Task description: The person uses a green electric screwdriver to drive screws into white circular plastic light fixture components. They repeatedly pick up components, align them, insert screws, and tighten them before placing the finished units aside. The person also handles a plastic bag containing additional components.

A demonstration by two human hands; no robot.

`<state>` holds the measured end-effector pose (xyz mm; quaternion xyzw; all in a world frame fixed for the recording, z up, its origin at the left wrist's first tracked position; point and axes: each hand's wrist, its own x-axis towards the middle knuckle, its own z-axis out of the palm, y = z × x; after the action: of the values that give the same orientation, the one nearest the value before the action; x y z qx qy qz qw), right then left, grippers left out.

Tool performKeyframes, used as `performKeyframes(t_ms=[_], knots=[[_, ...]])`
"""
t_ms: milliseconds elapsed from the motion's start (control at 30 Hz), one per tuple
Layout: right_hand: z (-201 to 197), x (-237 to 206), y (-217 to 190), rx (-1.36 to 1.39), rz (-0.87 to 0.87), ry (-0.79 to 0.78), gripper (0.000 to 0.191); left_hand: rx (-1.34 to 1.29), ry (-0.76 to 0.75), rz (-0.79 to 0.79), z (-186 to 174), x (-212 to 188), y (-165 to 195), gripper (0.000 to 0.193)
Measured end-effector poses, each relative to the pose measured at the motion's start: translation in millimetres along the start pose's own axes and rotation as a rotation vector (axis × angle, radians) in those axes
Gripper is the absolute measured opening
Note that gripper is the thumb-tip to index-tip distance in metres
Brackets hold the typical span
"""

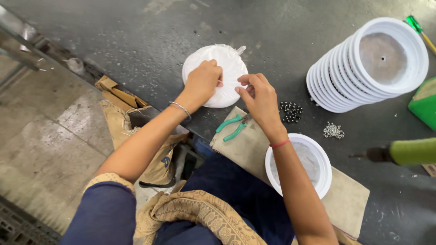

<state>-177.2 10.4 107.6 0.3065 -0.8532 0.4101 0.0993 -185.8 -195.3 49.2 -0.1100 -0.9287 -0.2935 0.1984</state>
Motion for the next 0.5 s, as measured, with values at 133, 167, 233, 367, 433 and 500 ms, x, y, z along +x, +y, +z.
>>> performKeyframes(t_ms=[133,167,233,367,433,500], knots=[[16,9,2,-0.053,-0.051,-0.013,0.029,-0.065,0.223,0.087,-4,-5,5,0.012],[20,11,3,-0.072,-0.071,0.003,0.029,-0.096,0.22,0.079,-6,-4,7,0.012],[29,15,4,-0.106,-0.107,0.035,0.029,-0.155,0.211,0.063,-12,-3,9,0.013],[38,24,7,-0.051,0.006,0.089,0.013,-0.201,0.099,0.047,-23,5,7,0.013],[38,24,9,-0.039,0.047,0.114,0.011,-0.267,-0.018,0.038,-27,10,1,0.022],[38,23,11,0.0,0.04,0.127,0.009,-0.129,0.027,0.09,-22,12,4,0.019]])
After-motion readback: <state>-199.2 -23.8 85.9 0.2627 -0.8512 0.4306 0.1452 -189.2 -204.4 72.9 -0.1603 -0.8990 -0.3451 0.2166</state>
